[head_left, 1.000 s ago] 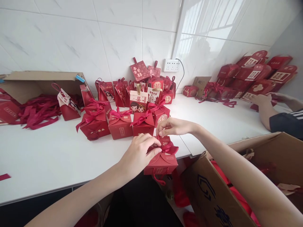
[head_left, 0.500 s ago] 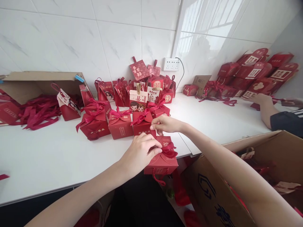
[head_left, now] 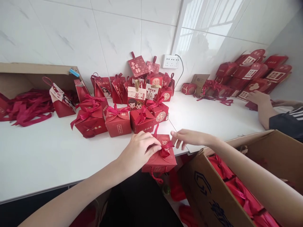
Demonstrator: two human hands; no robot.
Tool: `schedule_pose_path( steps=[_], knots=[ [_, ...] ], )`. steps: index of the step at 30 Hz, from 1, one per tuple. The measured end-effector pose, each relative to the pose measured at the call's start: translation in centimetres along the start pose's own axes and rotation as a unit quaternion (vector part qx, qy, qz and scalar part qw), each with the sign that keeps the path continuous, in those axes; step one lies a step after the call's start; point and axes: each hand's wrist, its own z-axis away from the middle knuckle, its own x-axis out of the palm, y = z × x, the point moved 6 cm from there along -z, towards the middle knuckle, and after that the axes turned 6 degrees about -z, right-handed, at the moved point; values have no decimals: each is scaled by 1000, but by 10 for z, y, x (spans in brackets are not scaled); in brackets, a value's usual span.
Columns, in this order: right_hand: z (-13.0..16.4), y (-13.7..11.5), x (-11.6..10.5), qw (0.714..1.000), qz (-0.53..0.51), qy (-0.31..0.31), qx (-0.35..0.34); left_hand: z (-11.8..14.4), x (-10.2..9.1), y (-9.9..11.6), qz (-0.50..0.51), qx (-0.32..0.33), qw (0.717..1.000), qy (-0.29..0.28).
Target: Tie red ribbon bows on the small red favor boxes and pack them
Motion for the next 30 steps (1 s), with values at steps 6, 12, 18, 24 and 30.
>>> schedule_pose_path(
  steps=[6,12,18,24,30],
  knots=[
    [4,22,28,946,-312,-85,-1,-2,-1,0,-9,3,1000,3],
    [9,11,26,967,-224,-119,-22,-4,-1,-1,-16,3,1000,4],
    [13,16,28,966,-216,-144,-13,-5,0,-2,-15,3,1000,1],
    [5,-7,-5,974,-195,-14,-110,-2,0,-1,-15,7,1000,3],
    [-17,-53,-15,963,-40,64,-258,-1,3,5,-41,63,997,-26]
  ],
)
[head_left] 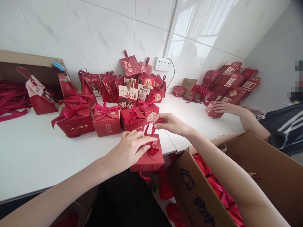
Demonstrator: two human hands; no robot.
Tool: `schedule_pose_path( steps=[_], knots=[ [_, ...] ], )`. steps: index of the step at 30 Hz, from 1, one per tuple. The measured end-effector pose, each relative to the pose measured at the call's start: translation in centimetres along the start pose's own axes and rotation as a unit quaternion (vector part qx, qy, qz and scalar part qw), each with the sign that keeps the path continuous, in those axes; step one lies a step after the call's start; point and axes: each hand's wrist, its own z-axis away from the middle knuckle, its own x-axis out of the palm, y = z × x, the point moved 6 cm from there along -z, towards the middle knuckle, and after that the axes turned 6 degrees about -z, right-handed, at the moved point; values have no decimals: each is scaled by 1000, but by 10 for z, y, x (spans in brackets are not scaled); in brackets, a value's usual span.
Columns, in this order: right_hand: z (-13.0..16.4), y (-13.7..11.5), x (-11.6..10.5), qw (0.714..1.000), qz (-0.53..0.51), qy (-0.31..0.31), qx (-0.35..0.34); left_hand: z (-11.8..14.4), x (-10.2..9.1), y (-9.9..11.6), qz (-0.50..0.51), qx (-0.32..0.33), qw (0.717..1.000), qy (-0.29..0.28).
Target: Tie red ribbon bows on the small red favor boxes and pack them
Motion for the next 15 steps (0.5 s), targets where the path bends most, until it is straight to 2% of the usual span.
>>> schedule_pose_path(
  steps=[2,4,6,7,9,12,15],
  knots=[
    [-8,2,4,997,76,21,-5,-1,1,-2,-17,-9,1000,-4],
    [-5,1,3,980,177,93,-4,-1,2,-5,-32,-33,999,-2],
    [11,-7,2,953,244,180,-14,-1,2,-8,-40,-55,998,5],
    [21,-13,4,944,259,205,-19,-1,2,-9,-40,-62,997,7],
    [42,-19,15,945,268,186,7,0,2,-11,-36,-75,996,8],
    [62,-17,37,961,249,96,67,0,1,-10,-18,-77,997,14],
    [68,-12,45,969,219,89,74,-1,0,-6,-3,-43,999,17]
  ],
)
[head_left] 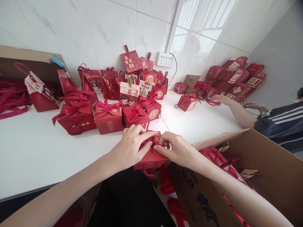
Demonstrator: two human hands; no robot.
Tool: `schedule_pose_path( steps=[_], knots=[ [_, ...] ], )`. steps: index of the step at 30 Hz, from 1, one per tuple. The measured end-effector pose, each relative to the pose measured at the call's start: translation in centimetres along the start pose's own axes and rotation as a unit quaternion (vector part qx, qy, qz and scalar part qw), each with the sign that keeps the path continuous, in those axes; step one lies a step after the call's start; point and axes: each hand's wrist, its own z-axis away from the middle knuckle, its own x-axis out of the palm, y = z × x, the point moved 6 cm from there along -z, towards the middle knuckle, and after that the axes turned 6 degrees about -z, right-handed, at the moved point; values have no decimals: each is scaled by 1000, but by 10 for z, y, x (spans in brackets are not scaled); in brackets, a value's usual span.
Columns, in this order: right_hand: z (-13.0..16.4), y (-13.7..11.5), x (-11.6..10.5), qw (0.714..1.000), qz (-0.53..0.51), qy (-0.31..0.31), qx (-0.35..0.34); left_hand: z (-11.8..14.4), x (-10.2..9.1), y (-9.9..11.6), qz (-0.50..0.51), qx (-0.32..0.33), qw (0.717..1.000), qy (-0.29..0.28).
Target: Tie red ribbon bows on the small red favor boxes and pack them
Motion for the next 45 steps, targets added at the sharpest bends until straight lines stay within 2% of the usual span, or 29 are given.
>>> schedule_pose_path(
  steps=[3,7,10,12,14,16,17,19,22,26,31,36,41,45],
  knots=[
    [-6,8,4,997,-66,-33,16,-1,0,2,3,18,1000,-18],
    [-14,18,5,979,-179,-87,50,-3,1,-3,26,-22,999,-29],
    [-15,22,5,970,-216,-91,64,-1,2,-7,56,-42,997,-12],
    [-15,25,7,963,-241,-92,77,3,1,-11,92,-47,994,20],
    [-14,26,8,955,-266,-95,91,11,-3,-19,135,-82,985,72],
    [-13,27,9,950,-280,-103,95,21,-6,-31,179,-143,968,104],
    [-13,26,9,949,-281,-109,91,25,-6,-34,196,-167,961,99],
    [-13,25,9,948,-283,-124,81,31,-3,-35,215,-188,957,55],
    [-12,24,11,942,-293,-142,77,36,-1,-31,202,-190,961,11],
    [-12,27,12,932,-318,-149,86,33,-2,-30,185,-168,968,36],
    [-12,32,16,916,-361,-157,78,26,7,-36,210,-160,964,17],
    [-13,39,20,887,-424,-161,92,25,10,-39,226,-163,960,21],
    [-14,46,23,871,-453,-163,98,27,14,-41,269,-164,949,28],
    [-15,47,28,848,-496,-160,99,28,21,-43,319,-181,929,39]
  ],
)
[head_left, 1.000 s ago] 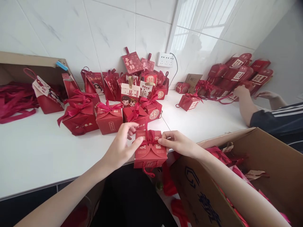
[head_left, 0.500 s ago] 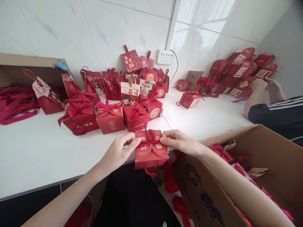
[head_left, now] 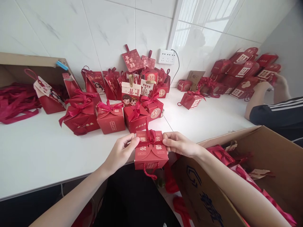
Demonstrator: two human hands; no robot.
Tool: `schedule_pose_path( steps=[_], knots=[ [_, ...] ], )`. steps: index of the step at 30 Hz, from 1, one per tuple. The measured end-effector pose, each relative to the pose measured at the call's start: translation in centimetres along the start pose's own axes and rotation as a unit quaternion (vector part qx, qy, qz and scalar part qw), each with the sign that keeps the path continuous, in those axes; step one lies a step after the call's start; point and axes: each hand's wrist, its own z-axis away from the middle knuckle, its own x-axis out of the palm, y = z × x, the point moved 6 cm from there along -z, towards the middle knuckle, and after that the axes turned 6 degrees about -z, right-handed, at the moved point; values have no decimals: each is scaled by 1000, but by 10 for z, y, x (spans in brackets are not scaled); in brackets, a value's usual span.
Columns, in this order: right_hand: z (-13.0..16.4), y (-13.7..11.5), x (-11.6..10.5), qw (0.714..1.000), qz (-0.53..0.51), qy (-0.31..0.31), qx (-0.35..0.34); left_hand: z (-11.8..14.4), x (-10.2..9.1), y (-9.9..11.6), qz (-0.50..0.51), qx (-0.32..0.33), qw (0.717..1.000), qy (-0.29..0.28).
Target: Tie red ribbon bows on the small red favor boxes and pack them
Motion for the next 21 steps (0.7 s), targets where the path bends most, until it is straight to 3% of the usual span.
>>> schedule_pose_path(
  steps=[6,9,14,17,21],
  knots=[
    [4,3,0,999,9,-7,32,-1,2,-1,28,-26,999,-2],
    [12,6,-2,997,43,17,60,2,1,3,30,-40,998,-37],
    [27,11,7,994,73,83,12,3,-1,15,-16,-18,998,-64],
    [43,9,22,980,175,95,4,-9,-1,18,-19,-18,997,-78],
    [63,-15,45,938,345,19,-23,-46,5,22,-66,14,989,-129]
  ],
)
